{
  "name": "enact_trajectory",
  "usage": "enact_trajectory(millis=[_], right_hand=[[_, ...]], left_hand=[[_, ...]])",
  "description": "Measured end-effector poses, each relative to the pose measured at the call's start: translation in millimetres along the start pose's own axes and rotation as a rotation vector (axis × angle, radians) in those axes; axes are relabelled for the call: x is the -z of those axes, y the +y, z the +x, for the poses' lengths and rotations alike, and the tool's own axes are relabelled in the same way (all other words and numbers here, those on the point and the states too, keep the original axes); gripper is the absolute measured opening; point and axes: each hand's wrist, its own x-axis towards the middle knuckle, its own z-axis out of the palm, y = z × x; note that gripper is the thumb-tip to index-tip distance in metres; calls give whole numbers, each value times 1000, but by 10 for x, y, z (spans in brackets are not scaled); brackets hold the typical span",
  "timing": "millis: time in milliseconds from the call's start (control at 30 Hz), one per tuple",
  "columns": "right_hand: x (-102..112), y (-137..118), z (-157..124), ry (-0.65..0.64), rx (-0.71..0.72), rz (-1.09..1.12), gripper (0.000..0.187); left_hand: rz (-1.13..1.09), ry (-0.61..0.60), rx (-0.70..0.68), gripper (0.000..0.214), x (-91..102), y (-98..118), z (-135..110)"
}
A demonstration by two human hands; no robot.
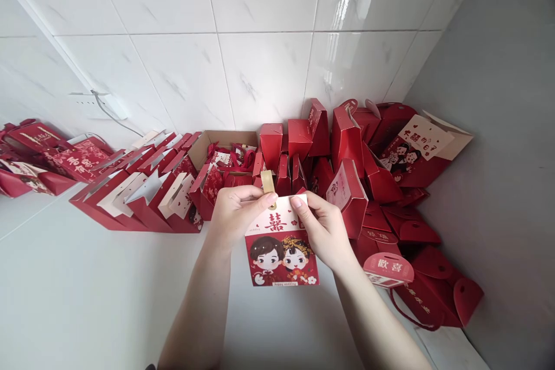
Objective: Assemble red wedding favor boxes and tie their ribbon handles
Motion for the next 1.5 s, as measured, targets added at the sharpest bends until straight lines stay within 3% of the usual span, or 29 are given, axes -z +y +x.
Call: enact_trajectory(millis=[200,467,633,767,833,900,1000,1067,1167,1200,1333,1500], right_hand=[[6,-6,-1,-82,-25,-75,41],[17,-35,3,-166,-45,25,40],[79,32,45,140,-109,326,32],[125,65,66,402,-94,493,30],[128,65,71,501,-62,518,31],[119,53,72,567,-19,532,31],[83,17,66,564,43,568,27],[45,-8,58,487,87,569,28],[-30,-8,57,326,118,505,58],[-56,9,63,285,109,476,60],[-144,127,113,228,19,416,38],[-190,209,154,247,32,427,39]], left_hand=[[-134,44,21,28,26,-25,41],[-114,-20,17,28,126,-108,77],[-157,-287,-29,36,169,-127,95],[55,-566,89,53,196,-74,60],[193,-623,138,67,203,-40,34],[242,-599,154,70,201,-25,20],[128,-492,178,60,177,-57,37],[8,-388,178,53,142,-106,70],[-190,-190,129,49,67,-170,125],[-242,-127,123,51,41,-179,139],[-255,26,155,59,-28,-176,169],[-184,45,102,59,-20,-235,204]])
